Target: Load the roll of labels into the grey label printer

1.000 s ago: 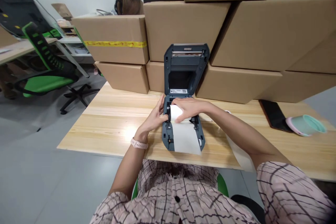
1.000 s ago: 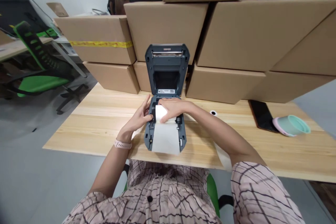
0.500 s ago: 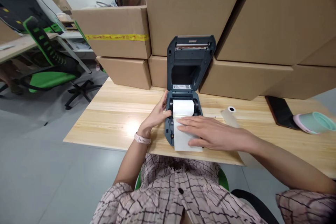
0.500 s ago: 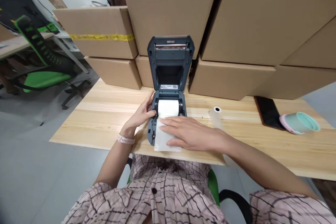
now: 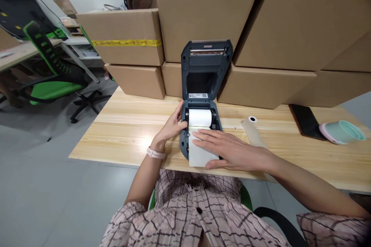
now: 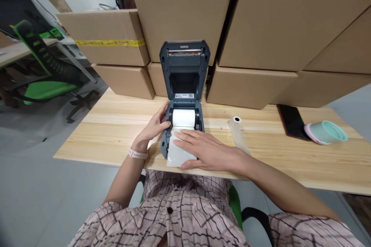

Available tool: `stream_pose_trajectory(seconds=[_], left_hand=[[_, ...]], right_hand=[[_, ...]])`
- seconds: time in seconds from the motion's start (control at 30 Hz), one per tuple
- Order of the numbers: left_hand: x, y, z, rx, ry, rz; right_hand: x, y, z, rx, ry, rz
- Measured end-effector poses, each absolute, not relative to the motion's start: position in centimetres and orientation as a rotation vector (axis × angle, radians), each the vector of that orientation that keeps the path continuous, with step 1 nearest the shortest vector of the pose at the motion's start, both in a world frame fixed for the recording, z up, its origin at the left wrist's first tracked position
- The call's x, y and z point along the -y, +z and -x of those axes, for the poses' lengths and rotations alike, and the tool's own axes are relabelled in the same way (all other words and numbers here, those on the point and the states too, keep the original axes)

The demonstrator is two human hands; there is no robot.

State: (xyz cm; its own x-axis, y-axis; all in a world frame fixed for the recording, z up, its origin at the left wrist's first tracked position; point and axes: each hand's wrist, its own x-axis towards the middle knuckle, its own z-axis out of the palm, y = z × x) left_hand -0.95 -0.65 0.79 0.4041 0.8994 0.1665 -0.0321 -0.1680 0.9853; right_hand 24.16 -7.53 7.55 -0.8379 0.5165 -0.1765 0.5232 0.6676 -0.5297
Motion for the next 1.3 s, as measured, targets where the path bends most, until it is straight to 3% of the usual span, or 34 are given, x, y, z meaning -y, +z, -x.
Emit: stream_pose_trajectory(seconds=[0.87,1.03,1.17,1.23,1.3], left_hand=[[0.5,0.6,1.0,-0.837,1.031,-1.526],[0.5,0.4,1.1,-0.833,1.024,-1.521],[0.7,0.6,1.1,-0.853,1.014,-1.514],[0.7,0.8,1.0,-0.866,1.007,-1.504],[0.8,0.9,1.0,-0.873,1.003,-1.497]], right_hand=[[9.4,5.7,-23.9,-3.066,-0.54,-0.781],[8.8,6.3,-24.9,-3.087,-0.671,-0.761],[6.1,9.8,-26.6,-3.072,-0.853,-0.699],[3.8,11.9,-27.3,-3.22,-0.899,-0.881],[1.0,13.4,-27.5,-3.494,-0.846,-1.352]])
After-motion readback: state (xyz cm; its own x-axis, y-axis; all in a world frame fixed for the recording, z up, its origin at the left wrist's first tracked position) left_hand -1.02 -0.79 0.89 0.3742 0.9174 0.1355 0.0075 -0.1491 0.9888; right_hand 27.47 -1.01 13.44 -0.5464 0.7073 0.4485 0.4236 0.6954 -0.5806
